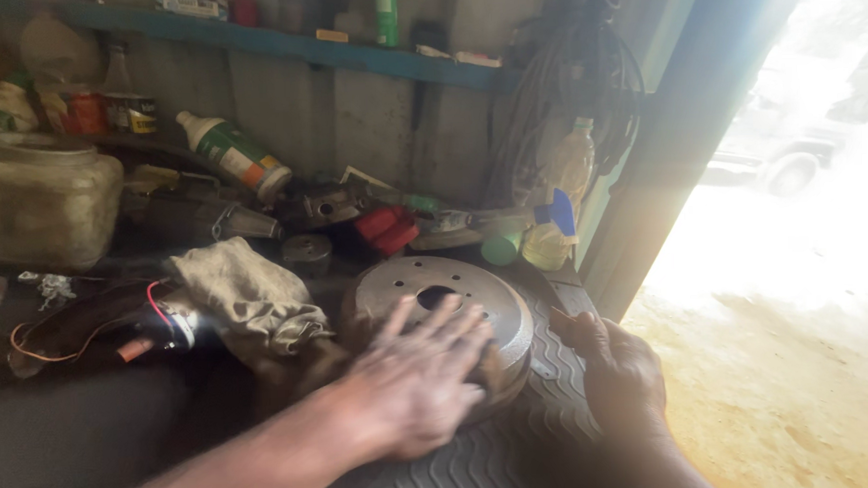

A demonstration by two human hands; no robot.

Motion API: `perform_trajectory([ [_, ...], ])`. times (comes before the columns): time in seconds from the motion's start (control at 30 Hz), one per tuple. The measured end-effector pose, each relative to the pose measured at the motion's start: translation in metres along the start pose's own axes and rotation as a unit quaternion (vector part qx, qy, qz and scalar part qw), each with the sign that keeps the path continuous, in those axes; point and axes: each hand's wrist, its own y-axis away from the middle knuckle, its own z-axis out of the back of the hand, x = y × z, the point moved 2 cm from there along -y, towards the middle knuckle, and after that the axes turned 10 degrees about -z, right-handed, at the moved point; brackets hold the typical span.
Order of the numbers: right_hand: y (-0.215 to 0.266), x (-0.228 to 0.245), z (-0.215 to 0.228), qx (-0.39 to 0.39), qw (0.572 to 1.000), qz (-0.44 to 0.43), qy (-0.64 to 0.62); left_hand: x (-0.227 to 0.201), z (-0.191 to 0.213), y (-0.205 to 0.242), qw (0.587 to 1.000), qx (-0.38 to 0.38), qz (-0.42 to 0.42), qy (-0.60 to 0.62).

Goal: The person wipes a brake drum with a cloth and then scrubs the surface of the drum with sandpaper.

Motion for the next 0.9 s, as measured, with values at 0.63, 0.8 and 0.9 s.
perform_trajectory([
  [0.63, 0.011, 0.009, 0.006, -0.003, 1.0, 0.011, 0.025, 0.1, 0.008, 0.092, 0.946, -0.227, 0.232, 0.006],
  [0.8, 0.001, 0.002, 0.006, -0.006, 0.994, 0.106, 0.02, 0.075, 0.042, 0.09, 0.888, -0.456, 0.049, -0.035],
  [0.9, -0.003, 0.003, 0.002, -0.084, 0.946, 0.27, 0.158, 0.066, 0.048, 0.069, 0.87, -0.491, 0.012, 0.035],
])
